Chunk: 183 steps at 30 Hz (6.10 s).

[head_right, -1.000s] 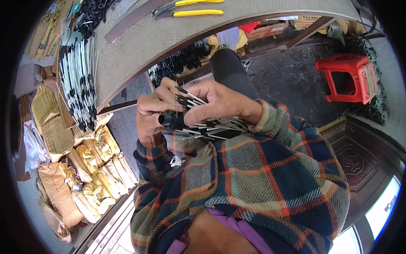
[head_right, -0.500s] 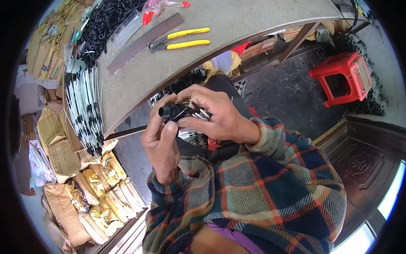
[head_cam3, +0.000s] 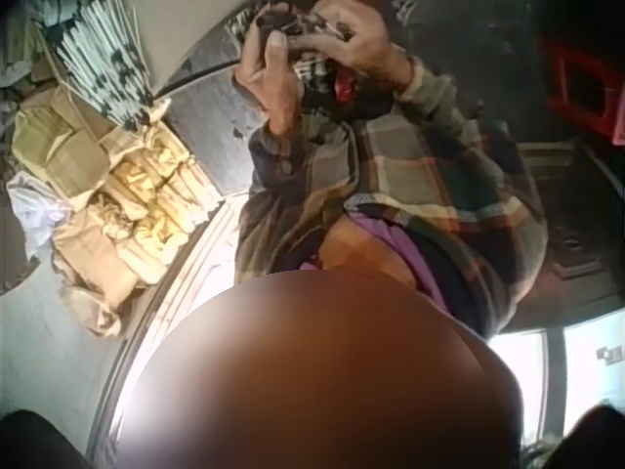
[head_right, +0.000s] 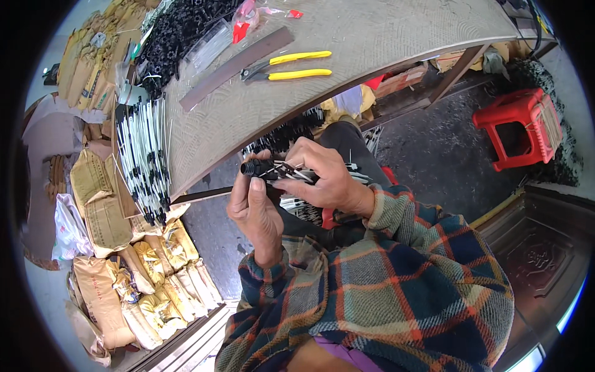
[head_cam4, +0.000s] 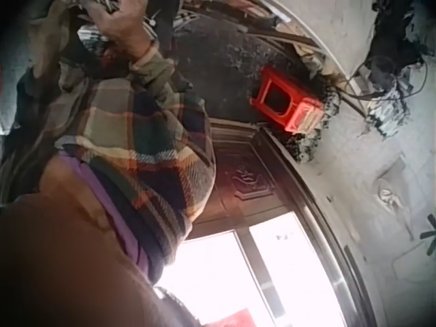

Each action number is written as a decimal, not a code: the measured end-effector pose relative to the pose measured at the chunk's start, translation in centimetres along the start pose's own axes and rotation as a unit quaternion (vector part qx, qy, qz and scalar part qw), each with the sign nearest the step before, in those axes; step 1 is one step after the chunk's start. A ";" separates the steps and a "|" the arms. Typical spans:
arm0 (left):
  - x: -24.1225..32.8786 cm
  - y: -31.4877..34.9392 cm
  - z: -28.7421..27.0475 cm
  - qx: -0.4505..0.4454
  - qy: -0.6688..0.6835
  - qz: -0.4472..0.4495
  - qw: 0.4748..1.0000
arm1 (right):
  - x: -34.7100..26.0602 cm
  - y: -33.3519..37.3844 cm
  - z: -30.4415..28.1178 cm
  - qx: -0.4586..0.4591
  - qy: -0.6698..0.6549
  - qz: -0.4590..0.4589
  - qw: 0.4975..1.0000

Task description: Assembling badminton shuttlecocks by inserting blades into bases and trimming them with pliers.

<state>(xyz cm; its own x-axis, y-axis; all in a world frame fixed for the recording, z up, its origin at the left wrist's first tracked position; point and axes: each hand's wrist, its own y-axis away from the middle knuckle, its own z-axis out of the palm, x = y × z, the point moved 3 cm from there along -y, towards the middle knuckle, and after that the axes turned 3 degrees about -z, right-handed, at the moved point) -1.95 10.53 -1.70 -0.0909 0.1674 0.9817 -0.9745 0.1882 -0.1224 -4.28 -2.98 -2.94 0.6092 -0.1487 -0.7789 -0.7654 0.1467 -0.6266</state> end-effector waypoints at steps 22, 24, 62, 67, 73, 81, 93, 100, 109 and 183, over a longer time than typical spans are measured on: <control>0.1 -0.3 -1.3 0.036 -0.046 0.026 0.998 | 2.1 -2.3 1.1 -0.113 -0.319 0.155 0.928; 0.0 -0.2 -1.4 0.025 -0.054 0.033 0.998 | 2.0 -2.3 1.0 -0.127 -0.306 0.148 0.932; -0.6 0.2 -0.6 0.086 0.081 0.006 0.993 | 0.9 1.0 -0.1 -0.041 0.045 0.000 0.998; -0.9 0.1 -0.7 0.063 0.088 0.003 0.994 | 2.3 0.2 -0.4 -0.074 -0.068 0.021 0.995; -1.0 0.0 -1.0 0.055 0.048 0.029 0.997 | 1.8 -0.1 -0.2 -0.095 0.032 -0.044 0.994; -0.8 0.8 0.2 0.051 -0.056 0.067 0.995 | 0.0 1.7 0.4 0.032 0.099 -0.056 0.993; -0.8 0.6 0.5 0.015 -0.037 0.097 0.994 | 0.8 1.0 0.0 -0.021 -0.025 -0.014 0.999; -0.9 0.8 0.6 0.043 -0.043 0.102 0.993 | 0.8 0.3 -0.3 -0.057 0.087 -0.066 0.992; -1.0 0.9 0.8 0.024 -0.070 0.109 0.991 | 1.3 -1.0 -1.1 -0.230 -0.059 0.077 0.968; -1.2 1.7 -0.9 -0.138 -0.019 0.101 0.985 | 1.5 -1.0 0.0 -0.252 -0.084 0.094 0.959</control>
<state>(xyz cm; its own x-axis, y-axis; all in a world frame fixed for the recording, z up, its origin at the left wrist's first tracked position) -3.29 11.55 -3.25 -0.2892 0.1928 0.9376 -0.8434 0.4121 -0.3449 -2.60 -3.32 -3.52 0.4436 -0.0006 -0.8962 -0.8419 -0.3432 -0.4165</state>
